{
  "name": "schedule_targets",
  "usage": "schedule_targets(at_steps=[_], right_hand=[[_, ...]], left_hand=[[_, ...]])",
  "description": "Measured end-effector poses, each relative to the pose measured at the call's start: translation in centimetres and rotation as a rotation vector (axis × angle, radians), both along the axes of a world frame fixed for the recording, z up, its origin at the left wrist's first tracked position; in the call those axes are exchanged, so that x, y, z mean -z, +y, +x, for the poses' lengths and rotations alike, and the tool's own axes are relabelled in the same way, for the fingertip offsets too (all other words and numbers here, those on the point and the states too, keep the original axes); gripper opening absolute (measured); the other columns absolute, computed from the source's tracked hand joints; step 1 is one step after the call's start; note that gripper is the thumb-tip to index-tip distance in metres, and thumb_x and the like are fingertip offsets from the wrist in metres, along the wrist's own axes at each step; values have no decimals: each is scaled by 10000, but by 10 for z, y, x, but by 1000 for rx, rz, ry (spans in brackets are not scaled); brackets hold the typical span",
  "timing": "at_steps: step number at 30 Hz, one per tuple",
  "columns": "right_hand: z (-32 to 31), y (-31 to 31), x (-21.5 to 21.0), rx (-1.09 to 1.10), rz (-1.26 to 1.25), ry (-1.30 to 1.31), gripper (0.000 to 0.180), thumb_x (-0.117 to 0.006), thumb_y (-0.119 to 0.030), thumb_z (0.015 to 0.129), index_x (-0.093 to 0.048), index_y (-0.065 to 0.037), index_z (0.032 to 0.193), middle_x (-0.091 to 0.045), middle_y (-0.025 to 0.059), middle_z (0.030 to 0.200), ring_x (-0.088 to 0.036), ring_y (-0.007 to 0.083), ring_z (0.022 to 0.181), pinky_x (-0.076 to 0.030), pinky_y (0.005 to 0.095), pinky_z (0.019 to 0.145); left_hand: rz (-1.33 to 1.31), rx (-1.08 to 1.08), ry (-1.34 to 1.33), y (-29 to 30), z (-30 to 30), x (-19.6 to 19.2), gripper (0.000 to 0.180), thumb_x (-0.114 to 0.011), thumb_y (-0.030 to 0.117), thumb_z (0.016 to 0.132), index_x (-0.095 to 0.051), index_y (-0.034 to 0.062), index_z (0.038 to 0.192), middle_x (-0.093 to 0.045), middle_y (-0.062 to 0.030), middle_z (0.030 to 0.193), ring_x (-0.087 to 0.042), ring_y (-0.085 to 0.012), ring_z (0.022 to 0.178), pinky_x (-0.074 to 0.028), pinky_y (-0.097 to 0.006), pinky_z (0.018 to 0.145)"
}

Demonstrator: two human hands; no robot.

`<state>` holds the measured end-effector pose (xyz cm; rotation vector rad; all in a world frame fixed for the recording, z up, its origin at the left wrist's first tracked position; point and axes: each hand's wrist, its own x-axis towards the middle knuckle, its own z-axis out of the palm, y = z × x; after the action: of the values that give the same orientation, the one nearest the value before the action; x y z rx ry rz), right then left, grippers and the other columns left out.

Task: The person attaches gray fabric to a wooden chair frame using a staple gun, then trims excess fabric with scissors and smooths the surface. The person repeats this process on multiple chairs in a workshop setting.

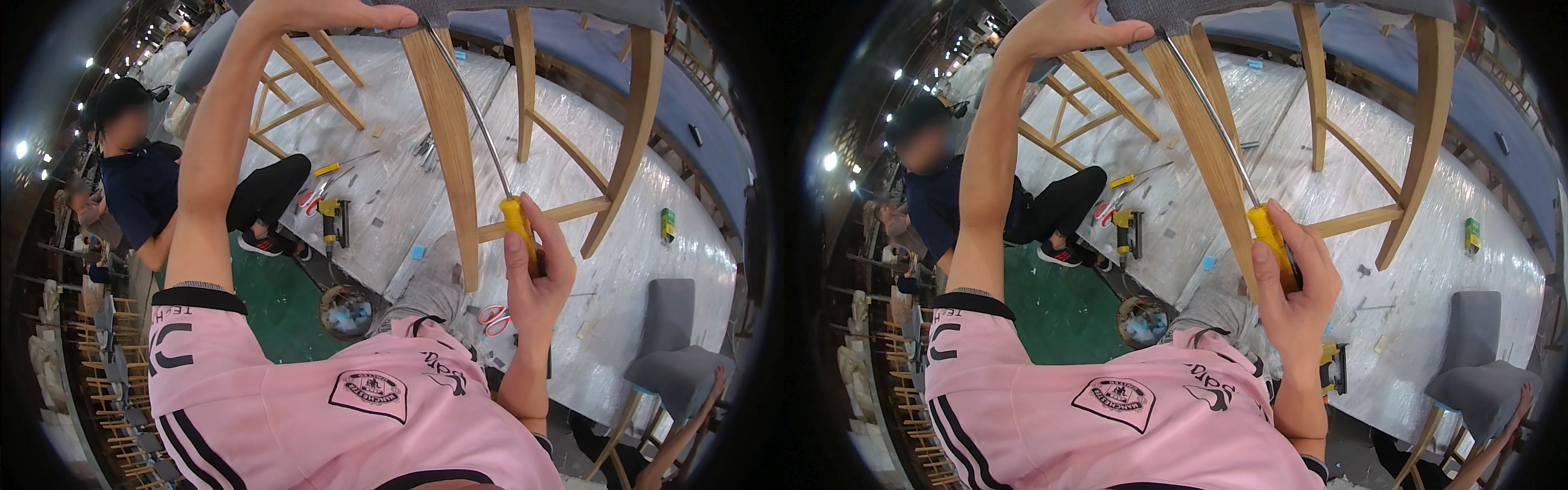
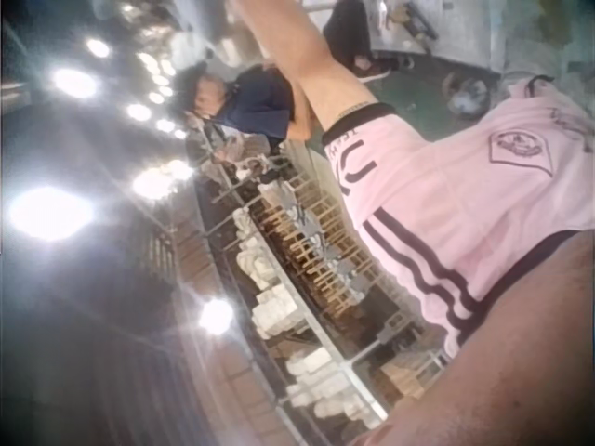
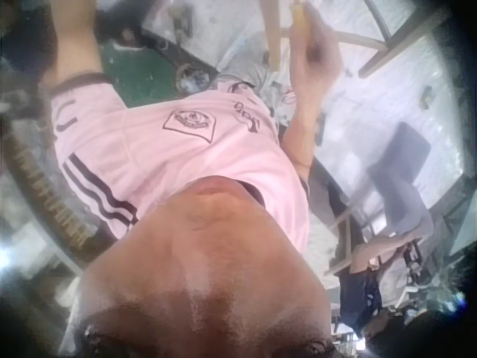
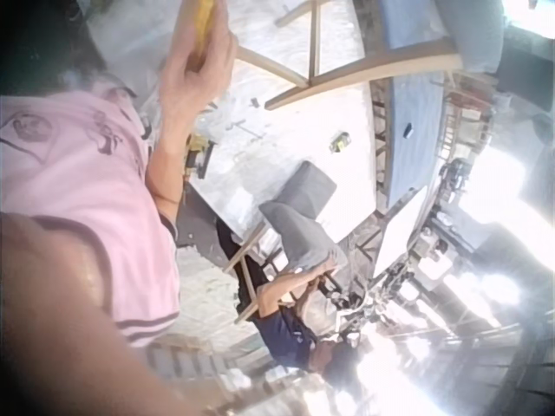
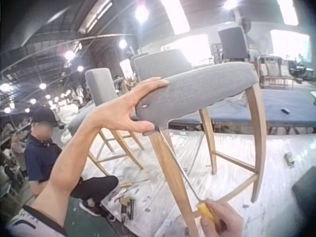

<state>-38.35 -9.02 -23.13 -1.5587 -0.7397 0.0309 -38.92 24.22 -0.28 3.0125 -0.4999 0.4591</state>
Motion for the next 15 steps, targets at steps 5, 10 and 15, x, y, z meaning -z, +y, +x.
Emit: schedule_targets(at_steps=[5,10,15], right_hand=[[-11,-14,-29,80,-78,-99,359,-732,-72,936,-709,-17,1290,-705,140,987,-687,192,847,-532,279,755],[-9,-11,-22,52,-42,-84,362,-732,-46,926,-710,-11,1286,-711,144,993,-696,195,846,-535,286,747],[1,22,34,98,126,-188,356,-738,-53,927,-714,-12,1280,-713,132,1003,-685,177,862,-525,278,751]], left_hand=[[-25,31,-3,0,10,9,1006,-810,330,790,-283,116,1621,-294,-199,1635,-271,-342,1535,-227,-453,1257],[-66,69,-58,5,6,17,989,-799,300,765,-313,121,1607,-308,-190,1627,-294,-340,1522,-242,-461,1255],[-176,-42,-48,-22,-2,14,977,-778,245,727,-344,132,1595,-341,-186,1612,-334,-336,1502,-278,-464,1245]])
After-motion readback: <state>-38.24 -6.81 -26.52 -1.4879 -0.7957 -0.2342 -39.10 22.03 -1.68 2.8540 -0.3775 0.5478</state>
